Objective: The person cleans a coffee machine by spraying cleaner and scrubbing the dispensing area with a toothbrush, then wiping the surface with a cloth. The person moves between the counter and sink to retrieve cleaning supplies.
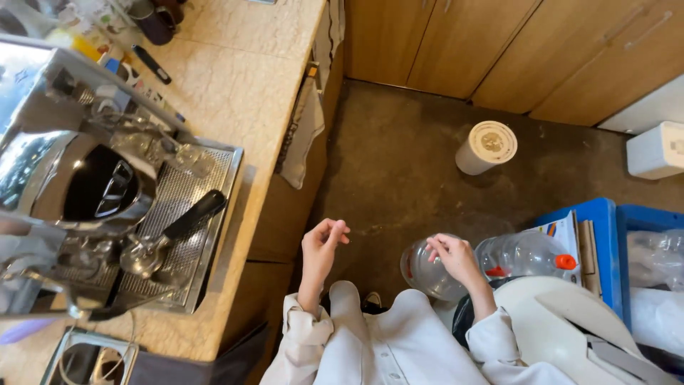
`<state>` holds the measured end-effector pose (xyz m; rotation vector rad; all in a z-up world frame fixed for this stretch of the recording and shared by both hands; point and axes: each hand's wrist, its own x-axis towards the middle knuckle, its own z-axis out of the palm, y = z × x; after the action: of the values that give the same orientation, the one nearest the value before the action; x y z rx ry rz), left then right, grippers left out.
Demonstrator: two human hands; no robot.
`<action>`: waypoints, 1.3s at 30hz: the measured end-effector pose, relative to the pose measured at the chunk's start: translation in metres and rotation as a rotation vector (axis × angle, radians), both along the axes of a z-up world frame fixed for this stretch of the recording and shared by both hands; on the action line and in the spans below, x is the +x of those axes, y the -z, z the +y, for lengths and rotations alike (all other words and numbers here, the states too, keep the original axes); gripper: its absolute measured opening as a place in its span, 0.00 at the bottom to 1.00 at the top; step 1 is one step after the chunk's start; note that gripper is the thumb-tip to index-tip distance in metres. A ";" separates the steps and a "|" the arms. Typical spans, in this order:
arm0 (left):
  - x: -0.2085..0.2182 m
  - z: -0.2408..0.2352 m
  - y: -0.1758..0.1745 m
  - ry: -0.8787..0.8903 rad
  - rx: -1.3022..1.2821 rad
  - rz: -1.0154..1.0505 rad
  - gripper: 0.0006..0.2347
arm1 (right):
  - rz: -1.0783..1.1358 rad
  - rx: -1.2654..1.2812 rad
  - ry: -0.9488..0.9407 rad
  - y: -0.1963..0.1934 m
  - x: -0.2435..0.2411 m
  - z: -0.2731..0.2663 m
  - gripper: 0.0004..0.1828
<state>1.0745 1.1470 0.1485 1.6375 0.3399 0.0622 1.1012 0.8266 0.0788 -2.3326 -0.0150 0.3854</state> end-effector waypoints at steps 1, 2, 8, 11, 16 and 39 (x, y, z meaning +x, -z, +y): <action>0.019 -0.003 -0.003 0.005 -0.002 0.003 0.10 | 0.003 -0.002 0.005 0.000 0.010 -0.002 0.16; 0.039 -0.005 -0.005 -0.026 -0.014 -0.011 0.09 | 0.016 0.003 0.008 0.000 0.021 -0.003 0.15; 0.185 0.009 -0.005 -0.123 -0.063 -0.111 0.07 | -0.009 0.016 0.020 0.019 0.117 -0.017 0.13; 0.266 0.030 0.016 -0.177 -0.089 -0.150 0.06 | 0.003 -0.003 0.053 0.019 0.166 -0.023 0.12; 0.420 0.056 0.042 -0.198 -0.236 -0.206 0.06 | 0.104 -0.015 0.185 0.023 0.263 -0.029 0.12; 0.973 0.107 0.043 -0.422 0.113 -0.343 0.33 | 0.290 -0.145 0.469 0.000 0.633 -0.118 0.18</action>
<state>2.0476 1.2541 0.1051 1.6067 0.4169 0.6828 1.7343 0.7084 0.0788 -2.3056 0.7062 0.4906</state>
